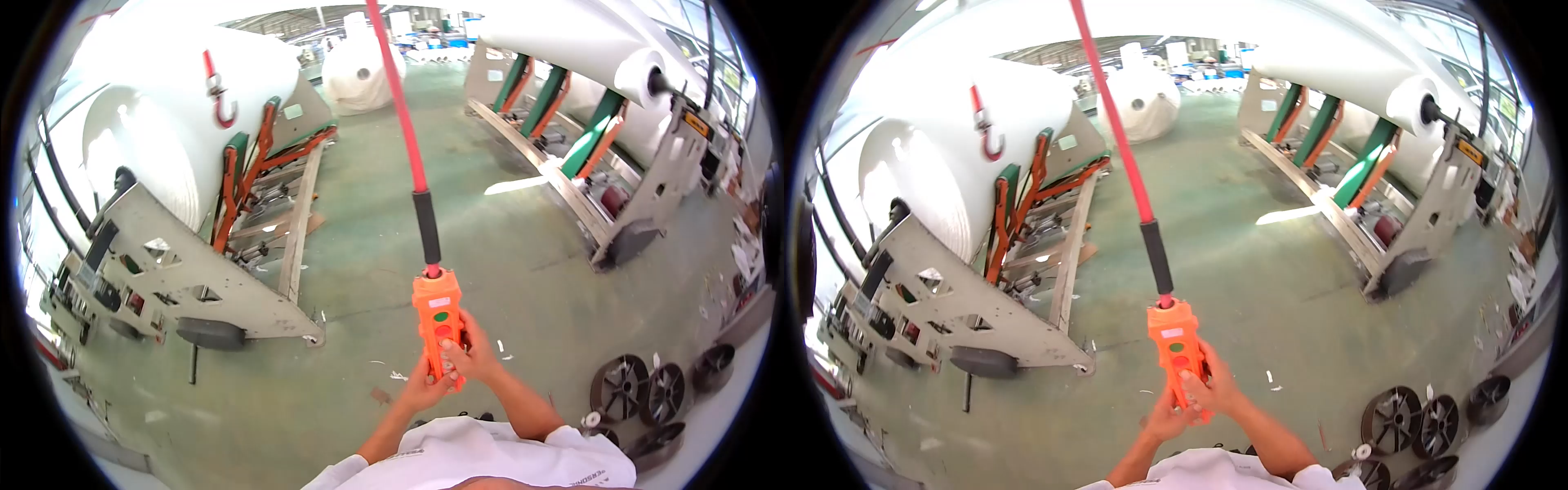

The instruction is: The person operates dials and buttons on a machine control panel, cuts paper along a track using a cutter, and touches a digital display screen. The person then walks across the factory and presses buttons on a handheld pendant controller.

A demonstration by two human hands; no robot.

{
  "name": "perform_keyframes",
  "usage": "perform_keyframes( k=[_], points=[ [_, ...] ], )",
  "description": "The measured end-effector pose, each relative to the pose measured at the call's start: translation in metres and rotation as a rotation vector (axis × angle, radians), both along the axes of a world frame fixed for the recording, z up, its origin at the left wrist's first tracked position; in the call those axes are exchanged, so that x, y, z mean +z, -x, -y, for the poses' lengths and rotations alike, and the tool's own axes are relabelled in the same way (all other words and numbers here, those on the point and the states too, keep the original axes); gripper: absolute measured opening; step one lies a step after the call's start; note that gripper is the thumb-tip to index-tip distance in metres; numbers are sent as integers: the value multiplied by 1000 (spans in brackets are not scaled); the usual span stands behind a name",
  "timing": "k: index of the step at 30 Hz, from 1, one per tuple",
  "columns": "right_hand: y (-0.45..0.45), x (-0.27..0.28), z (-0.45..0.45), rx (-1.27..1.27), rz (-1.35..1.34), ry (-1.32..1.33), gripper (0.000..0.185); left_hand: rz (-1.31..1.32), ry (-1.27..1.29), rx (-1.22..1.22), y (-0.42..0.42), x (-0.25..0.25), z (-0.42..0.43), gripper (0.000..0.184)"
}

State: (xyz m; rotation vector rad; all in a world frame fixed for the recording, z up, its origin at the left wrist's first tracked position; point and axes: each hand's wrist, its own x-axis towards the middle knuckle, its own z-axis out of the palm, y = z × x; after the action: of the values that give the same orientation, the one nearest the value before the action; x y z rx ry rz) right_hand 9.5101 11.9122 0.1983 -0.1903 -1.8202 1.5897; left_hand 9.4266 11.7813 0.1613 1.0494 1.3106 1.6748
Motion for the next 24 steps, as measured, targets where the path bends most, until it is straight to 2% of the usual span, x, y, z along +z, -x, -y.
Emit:
perform_keyframes(
  k=[5, 11, 14, 17, 24],
  points=[
    [-3, 8, 1, 39, 33, 40, 61, -46, 108, 8, 0, 10, 6, 54],
    [4, -2, 1, 18, -86, 22, 63, 38, 9, -7, -1, -2, 4, 59],
    [1, 5, 5, 33, -55, 58, 61, 76, 45, -35, -1, -2, 5, 61],
    [1, 4, 7, 9, -74, 59, 58, 25, -25, 16, -5, 8, 6, 64],
    [6, 11, 12, 50, -128, 77, 55, -83, -3, 22, 0, -1, 10, 63]
  ],
)
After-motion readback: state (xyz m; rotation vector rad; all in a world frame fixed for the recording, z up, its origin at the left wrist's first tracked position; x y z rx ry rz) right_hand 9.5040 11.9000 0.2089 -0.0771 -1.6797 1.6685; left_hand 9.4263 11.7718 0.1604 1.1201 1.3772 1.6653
